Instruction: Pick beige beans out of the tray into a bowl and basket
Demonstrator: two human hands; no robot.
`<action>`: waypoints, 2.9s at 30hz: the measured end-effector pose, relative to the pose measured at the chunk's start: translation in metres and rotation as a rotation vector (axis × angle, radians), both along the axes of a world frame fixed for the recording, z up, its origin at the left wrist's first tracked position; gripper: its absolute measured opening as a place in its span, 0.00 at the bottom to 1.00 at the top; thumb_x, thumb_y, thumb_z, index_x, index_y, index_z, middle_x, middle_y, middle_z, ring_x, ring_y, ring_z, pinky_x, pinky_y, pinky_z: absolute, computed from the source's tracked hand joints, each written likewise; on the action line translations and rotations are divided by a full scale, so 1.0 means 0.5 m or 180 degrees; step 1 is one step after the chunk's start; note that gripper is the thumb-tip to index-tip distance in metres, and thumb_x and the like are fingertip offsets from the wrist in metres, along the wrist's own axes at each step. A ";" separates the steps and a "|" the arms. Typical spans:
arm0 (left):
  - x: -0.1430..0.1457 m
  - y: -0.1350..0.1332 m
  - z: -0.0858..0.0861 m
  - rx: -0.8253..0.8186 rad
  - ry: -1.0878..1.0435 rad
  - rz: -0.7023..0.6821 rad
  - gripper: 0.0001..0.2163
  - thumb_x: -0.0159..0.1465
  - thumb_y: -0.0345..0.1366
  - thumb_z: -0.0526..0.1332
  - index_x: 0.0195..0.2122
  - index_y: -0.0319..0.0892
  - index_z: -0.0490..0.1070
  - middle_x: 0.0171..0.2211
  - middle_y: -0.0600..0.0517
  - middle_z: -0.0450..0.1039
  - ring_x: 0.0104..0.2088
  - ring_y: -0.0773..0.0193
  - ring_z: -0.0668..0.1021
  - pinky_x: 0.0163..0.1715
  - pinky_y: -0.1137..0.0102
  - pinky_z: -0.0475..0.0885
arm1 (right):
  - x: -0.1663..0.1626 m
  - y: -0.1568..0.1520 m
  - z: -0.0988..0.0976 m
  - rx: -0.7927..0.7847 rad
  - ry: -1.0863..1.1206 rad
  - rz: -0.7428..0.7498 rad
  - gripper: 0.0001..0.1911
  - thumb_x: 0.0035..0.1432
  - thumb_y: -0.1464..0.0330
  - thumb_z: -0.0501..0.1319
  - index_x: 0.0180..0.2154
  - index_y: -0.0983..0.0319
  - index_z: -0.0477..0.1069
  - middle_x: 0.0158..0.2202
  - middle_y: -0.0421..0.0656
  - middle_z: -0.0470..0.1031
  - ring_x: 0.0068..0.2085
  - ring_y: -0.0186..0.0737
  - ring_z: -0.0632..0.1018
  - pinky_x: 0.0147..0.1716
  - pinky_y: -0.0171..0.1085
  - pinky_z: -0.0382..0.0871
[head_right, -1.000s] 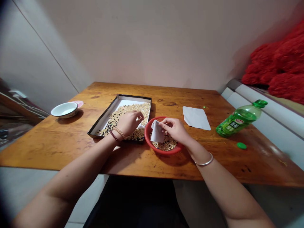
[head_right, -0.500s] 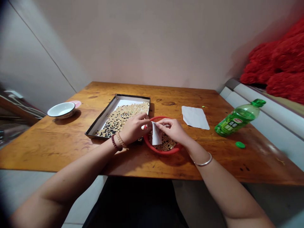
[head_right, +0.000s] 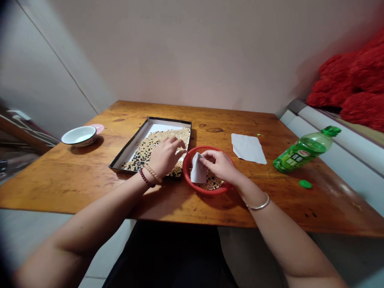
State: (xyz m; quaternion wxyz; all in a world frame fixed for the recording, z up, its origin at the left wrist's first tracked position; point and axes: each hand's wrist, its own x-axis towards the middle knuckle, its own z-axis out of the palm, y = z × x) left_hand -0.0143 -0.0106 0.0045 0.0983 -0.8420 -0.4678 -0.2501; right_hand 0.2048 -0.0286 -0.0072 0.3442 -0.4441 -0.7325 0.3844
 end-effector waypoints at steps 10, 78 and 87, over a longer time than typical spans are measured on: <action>-0.038 0.038 -0.020 -0.1059 0.0935 0.0818 0.12 0.64 0.34 0.51 0.39 0.38 0.73 0.37 0.41 0.73 0.39 0.55 0.73 0.39 0.63 0.68 | 0.005 0.001 0.003 0.0220 -0.0168 -0.0150 0.23 0.60 0.51 0.53 0.28 0.63 0.70 0.25 0.42 0.71 0.27 0.36 0.69 0.25 0.34 0.61; -0.046 0.043 -0.020 -0.0885 0.0786 0.0997 0.11 0.63 0.40 0.55 0.37 0.38 0.72 0.37 0.40 0.72 0.42 0.52 0.70 0.35 0.64 0.67 | 0.000 0.000 0.001 0.0232 0.0037 -0.0249 0.17 0.53 0.55 0.63 0.31 0.63 0.75 0.30 0.46 0.77 0.30 0.39 0.75 0.31 0.38 0.68; -0.034 0.038 -0.006 -0.1087 0.0946 0.0783 0.10 0.62 0.34 0.55 0.33 0.38 0.74 0.35 0.42 0.74 0.38 0.55 0.74 0.36 0.64 0.69 | 0.000 -0.001 0.000 0.0422 -0.0016 -0.0239 0.17 0.57 0.56 0.59 0.34 0.63 0.77 0.33 0.47 0.78 0.32 0.41 0.75 0.30 0.38 0.68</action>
